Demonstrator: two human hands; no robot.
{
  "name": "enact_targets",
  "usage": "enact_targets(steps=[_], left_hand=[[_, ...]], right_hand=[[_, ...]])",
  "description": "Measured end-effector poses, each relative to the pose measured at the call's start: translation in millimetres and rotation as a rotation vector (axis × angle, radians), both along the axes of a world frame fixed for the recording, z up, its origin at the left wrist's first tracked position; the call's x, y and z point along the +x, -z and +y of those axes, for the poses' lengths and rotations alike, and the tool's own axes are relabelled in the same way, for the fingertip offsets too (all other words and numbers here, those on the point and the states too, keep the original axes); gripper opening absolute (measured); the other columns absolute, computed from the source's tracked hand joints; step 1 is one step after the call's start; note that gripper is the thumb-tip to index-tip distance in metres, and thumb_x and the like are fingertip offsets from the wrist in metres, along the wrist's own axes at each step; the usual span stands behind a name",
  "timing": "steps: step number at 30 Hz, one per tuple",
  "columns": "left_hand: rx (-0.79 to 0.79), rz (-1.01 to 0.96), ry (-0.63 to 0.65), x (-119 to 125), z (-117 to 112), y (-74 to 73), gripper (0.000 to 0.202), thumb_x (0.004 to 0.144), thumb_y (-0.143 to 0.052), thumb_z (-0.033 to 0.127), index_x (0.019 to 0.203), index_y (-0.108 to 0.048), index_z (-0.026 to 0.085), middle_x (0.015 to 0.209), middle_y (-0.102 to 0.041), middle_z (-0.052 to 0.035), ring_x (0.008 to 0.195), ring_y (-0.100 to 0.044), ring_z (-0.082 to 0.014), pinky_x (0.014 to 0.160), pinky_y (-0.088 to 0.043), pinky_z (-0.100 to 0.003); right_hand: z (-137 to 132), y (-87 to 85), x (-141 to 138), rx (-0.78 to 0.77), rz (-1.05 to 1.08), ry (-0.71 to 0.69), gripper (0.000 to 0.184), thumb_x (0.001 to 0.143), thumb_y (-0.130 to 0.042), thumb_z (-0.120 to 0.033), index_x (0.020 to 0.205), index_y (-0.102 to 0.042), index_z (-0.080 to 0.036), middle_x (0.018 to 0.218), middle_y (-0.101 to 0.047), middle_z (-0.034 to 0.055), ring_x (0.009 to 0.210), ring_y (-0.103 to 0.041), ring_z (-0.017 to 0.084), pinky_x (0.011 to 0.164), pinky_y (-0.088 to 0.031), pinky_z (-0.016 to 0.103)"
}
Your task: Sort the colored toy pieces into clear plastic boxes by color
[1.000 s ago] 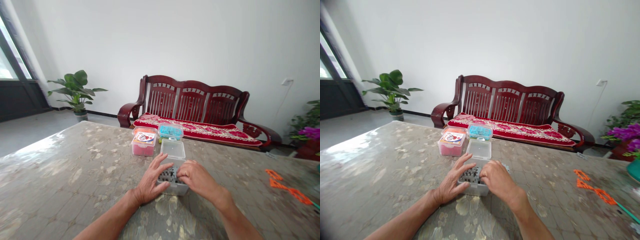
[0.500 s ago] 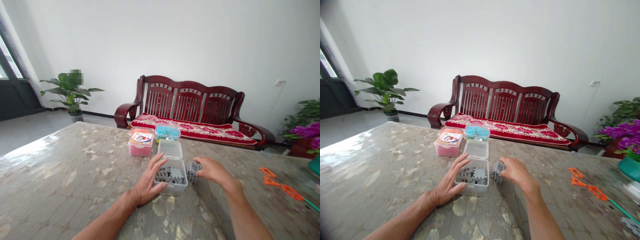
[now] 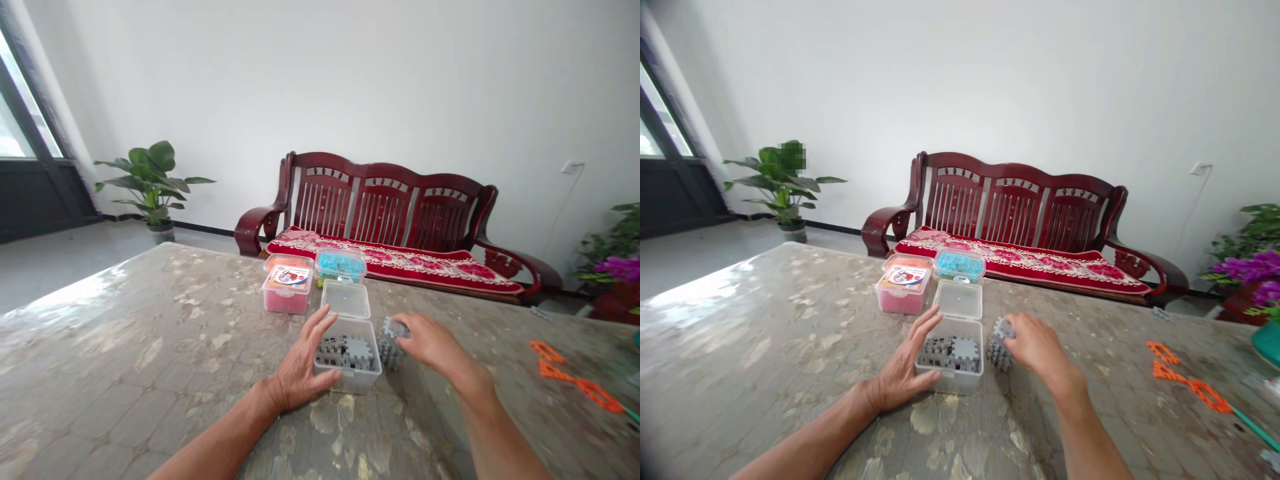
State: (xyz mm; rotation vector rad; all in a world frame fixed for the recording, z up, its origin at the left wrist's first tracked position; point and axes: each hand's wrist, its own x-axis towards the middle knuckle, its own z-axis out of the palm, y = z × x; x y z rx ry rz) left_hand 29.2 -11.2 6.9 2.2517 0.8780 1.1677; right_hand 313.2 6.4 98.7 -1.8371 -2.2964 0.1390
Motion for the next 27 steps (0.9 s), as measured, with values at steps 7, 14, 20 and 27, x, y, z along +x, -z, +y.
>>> enact_targets(steps=[7, 14, 20, 27], left_hand=[[0.007, -0.044, -0.005, 2, 1, 3.9, 0.093, 0.087, -0.053, 0.069, 0.156, -0.011, 0.024, 0.163, -0.011, -0.0174, 0.15, -0.016, -0.0377, 0.12, -0.021, -0.058], [0.02, -0.041, 0.022, 1, 0, 3.7, 0.088, 0.091, -0.045, 0.069, 0.157, -0.009, 0.023, 0.163, -0.011, -0.017, 0.151, -0.013, -0.0365, 0.121, -0.019, -0.057], [0.018, -0.018, 0.027, 0, 1, 3.9, 0.086, 0.092, -0.044, 0.068, 0.156, -0.009, 0.024, 0.163, -0.008, -0.0169, 0.151, -0.012, -0.0355, 0.121, -0.019, -0.057], [0.014, -0.017, 0.028, 0, 0, 3.5, 0.085, 0.092, -0.046, 0.065, 0.157, -0.011, 0.023, 0.163, -0.009, -0.0175, 0.151, -0.014, -0.0367, 0.121, -0.019, -0.057]], right_hand=[[-24, -21.4, -48, 0.09, 0.265, -0.212, 0.043, 0.077, -0.064, -0.021, 0.119, -0.068, -0.024, 0.119, -0.071, 0.0064, 0.107, -0.066, 0.023, 0.097, -0.047, 0.036], [-20, 4.7, -85, 0.017, 0.312, -0.451, 0.028, 0.084, -0.061, -0.018, 0.108, -0.075, -0.024, 0.119, -0.073, 0.0052, 0.11, -0.065, 0.021, 0.1, -0.046, 0.033], [-19, 8.7, -84, 0.037, 0.319, -0.506, 0.024, 0.09, -0.056, -0.015, 0.092, -0.078, -0.025, 0.102, -0.077, 0.0014, 0.098, -0.067, 0.016, 0.094, -0.045, 0.029], [-24, 11.7, -96, 0.085, 0.242, -0.49, 0.023, 0.087, -0.06, -0.011, 0.083, -0.078, -0.025, 0.086, -0.074, 0.0002, 0.088, -0.065, 0.015, 0.086, -0.045, 0.028]])
